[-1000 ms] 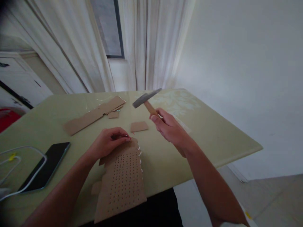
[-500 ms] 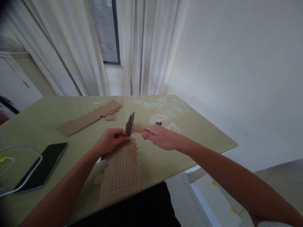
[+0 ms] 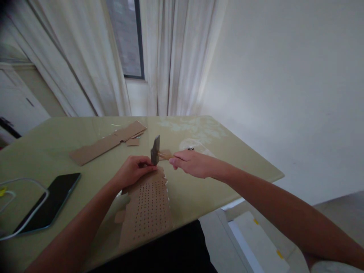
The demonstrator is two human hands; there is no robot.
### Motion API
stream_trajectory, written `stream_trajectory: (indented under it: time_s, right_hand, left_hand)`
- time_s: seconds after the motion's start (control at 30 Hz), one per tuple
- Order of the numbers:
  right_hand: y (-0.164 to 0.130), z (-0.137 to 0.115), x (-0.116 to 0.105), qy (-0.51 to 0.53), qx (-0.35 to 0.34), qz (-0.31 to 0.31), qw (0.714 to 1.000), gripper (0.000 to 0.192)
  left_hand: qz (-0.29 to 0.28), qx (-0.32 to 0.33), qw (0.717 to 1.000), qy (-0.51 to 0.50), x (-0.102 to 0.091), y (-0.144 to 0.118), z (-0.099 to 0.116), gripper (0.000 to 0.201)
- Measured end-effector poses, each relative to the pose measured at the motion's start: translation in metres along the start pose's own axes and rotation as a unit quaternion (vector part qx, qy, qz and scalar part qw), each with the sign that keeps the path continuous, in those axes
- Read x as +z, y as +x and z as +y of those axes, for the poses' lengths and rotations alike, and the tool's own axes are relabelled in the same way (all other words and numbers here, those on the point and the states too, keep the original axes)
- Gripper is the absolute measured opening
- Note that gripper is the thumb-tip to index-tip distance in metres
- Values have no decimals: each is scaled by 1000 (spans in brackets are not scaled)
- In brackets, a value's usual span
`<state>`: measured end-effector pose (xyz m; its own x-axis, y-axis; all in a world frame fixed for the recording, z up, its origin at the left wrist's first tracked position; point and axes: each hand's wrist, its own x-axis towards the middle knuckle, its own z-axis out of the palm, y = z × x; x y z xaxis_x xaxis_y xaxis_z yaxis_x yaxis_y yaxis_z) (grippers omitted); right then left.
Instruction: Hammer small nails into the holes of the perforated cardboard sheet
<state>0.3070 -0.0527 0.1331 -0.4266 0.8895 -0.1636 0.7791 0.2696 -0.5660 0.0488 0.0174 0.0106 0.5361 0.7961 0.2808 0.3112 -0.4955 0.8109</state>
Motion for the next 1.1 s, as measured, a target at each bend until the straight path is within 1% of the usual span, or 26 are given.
stream_trajectory:
  time_s: [0.13,0.3,0.47,0.6,0.77,0.93,1.03,1.1]
  right_hand:
    - [-1,-1,0,13,9,31,999,41]
    - [-1,-3,1,20,13,9,1000,44]
    - [1,-3,1,40,12,36,998,48]
    - [2,-4,2,34,12,7,999,50]
    - [0,-7,1,39,19,34,999,50]
    - [1,-5,4,37,26,1,999,49]
    - [1,-4,7,75,37,24,996,50]
    - [1,-3,8,99,64,24,993,50]
  left_hand:
    - [1,-3,1000,-3,0,0,1,19]
    - [0,-9,1000,-4,1,0,2,21]
    - [1,-12,1000,-10,2,0,1,20]
    - [-8,-13,1000,-7,2,-1,-1,23]
    - [-3,-10,1000,-11,2,-1,0,20]
    - [-6,-7,1000,-8,2,-1,1,20]
    - [-2,-11,1000,-14,3,-1,0,20]
    - [-4,-14,1000,-19,3,-1,-2,20]
